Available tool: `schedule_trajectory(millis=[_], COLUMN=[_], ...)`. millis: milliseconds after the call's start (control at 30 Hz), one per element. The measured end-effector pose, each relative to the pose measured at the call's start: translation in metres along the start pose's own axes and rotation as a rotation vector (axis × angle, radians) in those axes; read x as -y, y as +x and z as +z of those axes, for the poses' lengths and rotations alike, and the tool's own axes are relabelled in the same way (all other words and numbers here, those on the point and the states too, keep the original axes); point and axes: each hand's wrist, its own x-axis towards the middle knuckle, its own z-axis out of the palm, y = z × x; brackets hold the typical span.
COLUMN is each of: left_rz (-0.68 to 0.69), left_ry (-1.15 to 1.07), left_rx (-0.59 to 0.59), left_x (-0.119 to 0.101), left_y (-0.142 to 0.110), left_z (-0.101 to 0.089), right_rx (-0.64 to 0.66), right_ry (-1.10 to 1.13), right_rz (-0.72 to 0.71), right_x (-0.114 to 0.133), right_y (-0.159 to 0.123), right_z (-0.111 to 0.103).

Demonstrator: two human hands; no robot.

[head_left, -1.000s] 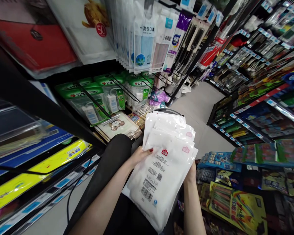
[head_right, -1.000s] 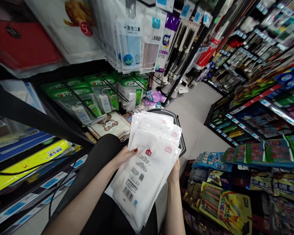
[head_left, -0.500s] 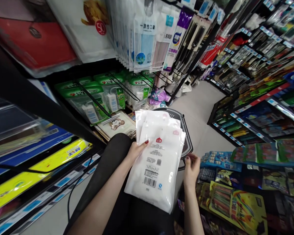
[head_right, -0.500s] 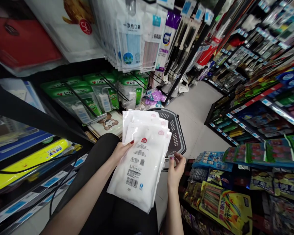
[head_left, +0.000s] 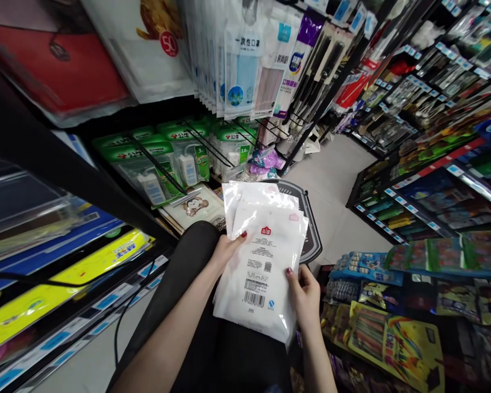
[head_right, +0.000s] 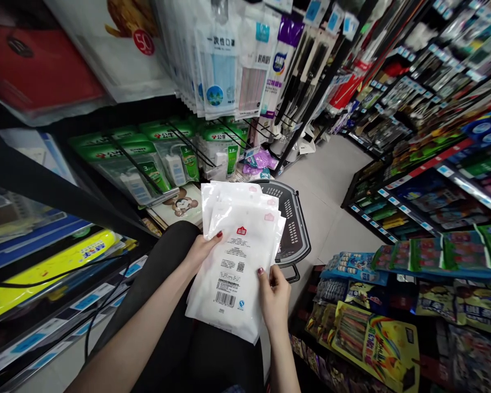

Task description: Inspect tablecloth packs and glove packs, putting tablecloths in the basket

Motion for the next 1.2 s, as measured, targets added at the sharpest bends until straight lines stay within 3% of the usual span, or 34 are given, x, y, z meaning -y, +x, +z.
schedule_trajectory(millis=[200, 333, 500, 600, 667, 800, 867, 967, 1067, 1200], left_rz=[0.017, -0.03, -0.064, -0.051, -0.051, 0.007, 0.018, -0.016, -0.006, 0.032], left_ry=[-0.005, -0.021, -0.07, -0.072, -0.066, 0.003, 0.068, 0.135, 0.154, 0.135], left_rx=[-0.02, -0.04, -0.028, -0.017, -0.018, -0.057, -0.083, -0.104, -0.104, -0.061], left_x=[0.0, -0.003, -0.005, -0.005, -0.004, 0.0, 0.003, 0.007, 0.008, 0.009], left_y=[0.003, 0.0, -0.002, -0.003, -0.002, 0.002, 0.006, 0.01, 0.011, 0.008], left_z=[-0.001, 0.002, 0.003, 0.004, 0.004, 0.002, 0.0, -0.005, -0.007, -0.006], right_rx=[-0.085, -0.206, -0.407, -0.541, -0.455, 0.029, 0.124, 0.23, 0.305, 0.402], right_ry=[0.126, 0.153, 0.237, 0.141, -0.027, -0.569, -0.848, -1.035, -1.06, -0.952], right_rz=[-0.047, -0.018, 0.092, 0.055, -0.058, -0.342, -0.359, -0.329, -0.364, -0.536], right_x=[-0.01, -0.007, 0.044, 0.086, 0.106, 0.113, 0.103, 0.082, 0.067, 0.056], right_y=[0.012, 0.019, -0.007, -0.035, -0.047, -0.046, -0.039, -0.029, -0.025, -0.023], right_z=[-0.014, -0.038, -0.081, -0.089, -0.077, -0.007, 0.037, 0.089, 0.103, 0.077])
